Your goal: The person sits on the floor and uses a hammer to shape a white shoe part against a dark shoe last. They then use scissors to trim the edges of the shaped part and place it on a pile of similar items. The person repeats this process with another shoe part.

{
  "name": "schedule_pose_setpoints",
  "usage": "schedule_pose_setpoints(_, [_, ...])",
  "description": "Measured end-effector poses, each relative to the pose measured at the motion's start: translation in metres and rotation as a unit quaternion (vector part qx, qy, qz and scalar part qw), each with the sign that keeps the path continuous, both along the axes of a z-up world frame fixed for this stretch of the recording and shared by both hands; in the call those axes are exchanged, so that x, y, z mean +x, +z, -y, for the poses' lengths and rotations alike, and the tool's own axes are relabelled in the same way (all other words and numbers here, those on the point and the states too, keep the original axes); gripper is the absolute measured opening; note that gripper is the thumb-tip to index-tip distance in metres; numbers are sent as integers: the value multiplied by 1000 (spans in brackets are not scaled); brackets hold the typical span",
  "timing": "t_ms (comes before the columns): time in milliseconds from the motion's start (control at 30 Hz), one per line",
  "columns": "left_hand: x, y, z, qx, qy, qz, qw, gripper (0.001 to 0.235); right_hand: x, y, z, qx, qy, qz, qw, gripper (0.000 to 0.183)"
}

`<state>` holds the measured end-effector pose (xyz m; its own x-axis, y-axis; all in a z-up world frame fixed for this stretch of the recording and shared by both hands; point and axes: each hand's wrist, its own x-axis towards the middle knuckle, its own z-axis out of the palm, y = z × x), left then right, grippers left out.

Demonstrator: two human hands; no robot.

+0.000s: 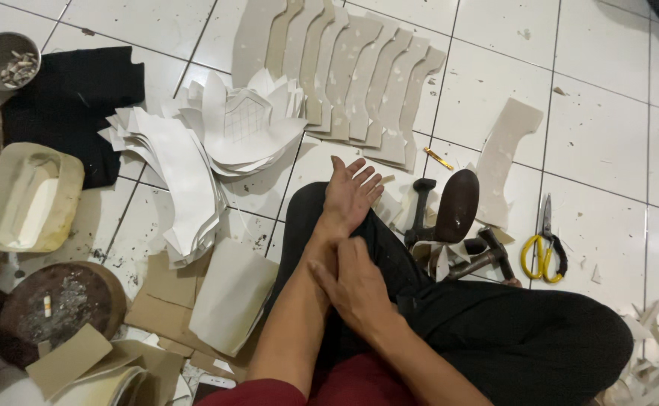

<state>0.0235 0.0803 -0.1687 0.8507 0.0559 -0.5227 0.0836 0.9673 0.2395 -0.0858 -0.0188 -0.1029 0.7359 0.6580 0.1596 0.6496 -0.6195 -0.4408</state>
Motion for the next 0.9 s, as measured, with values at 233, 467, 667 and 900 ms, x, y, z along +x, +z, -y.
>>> schedule_pose_setpoints(233, [7,-7,0,-5,20,-39,999,70,-12,18,-12,-10,27,-42,999,29])
schedule_pose_setpoints(467, [-3,5,-2,-4,19,-28,999,65,-14,29,-19,7,64,16,998,30])
schedule_pose_setpoints(667, [-2,10,-1,3,15,-27,1000,72,-37,19,-12,-125,-17,-172,977,25])
schedule_pose_setpoints(900, [2,-19,2,9,14,32,999,74,-10,24,-20,-63,20,-112,992,55])
